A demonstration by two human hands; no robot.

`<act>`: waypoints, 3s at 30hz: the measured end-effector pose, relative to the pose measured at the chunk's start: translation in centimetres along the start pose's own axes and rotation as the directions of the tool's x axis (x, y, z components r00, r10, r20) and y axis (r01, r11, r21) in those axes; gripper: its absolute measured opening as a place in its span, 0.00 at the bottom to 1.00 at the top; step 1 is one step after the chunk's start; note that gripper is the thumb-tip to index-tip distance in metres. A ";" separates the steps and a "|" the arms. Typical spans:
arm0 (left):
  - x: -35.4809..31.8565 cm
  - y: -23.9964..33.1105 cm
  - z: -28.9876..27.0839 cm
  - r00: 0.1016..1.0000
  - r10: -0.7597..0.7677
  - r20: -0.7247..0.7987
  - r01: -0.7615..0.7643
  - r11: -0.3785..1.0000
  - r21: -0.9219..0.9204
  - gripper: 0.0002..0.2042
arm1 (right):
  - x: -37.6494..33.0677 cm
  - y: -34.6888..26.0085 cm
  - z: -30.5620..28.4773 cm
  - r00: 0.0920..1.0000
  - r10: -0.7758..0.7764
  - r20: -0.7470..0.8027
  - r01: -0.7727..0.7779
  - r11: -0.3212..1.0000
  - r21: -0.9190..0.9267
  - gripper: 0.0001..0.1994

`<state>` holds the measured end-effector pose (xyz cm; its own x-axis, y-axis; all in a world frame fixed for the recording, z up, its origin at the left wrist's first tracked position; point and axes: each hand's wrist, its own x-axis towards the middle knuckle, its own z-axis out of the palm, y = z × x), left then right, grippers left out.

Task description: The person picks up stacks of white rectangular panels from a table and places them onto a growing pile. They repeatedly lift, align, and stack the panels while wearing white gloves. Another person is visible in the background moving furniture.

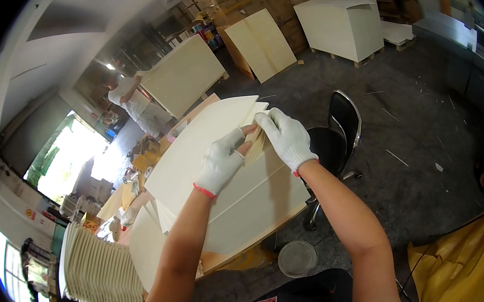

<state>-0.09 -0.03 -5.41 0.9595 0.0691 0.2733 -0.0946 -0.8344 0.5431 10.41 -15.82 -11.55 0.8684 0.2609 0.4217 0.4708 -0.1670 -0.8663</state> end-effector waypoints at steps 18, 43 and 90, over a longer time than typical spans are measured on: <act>0.2 0.1 0.0 0.999 -0.003 0.035 -0.001 0.993 0.120 0.16 | 0.0 0.7 0.3 0.998 -0.056 -0.021 0.055 0.998 -0.039 0.24; -0.1 0.9 0.2 0.993 0.113 0.022 -0.115 0.963 0.244 0.18 | -0.3 0.6 0.1 0.999 0.003 -0.055 -0.007 0.997 -0.074 0.23; -25.9 -6.4 -4.4 0.815 -0.481 0.322 0.309 -0.109 -0.945 0.28 | -14.4 -7.8 -6.3 0.682 0.493 0.540 -0.731 0.491 0.474 0.18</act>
<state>-25.48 5.95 -12.44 0.9131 0.2818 -0.2946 0.0559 0.6293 0.7751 -4.75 -24.26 -9.18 0.7406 0.6088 -0.2844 -0.4771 0.1784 -0.8606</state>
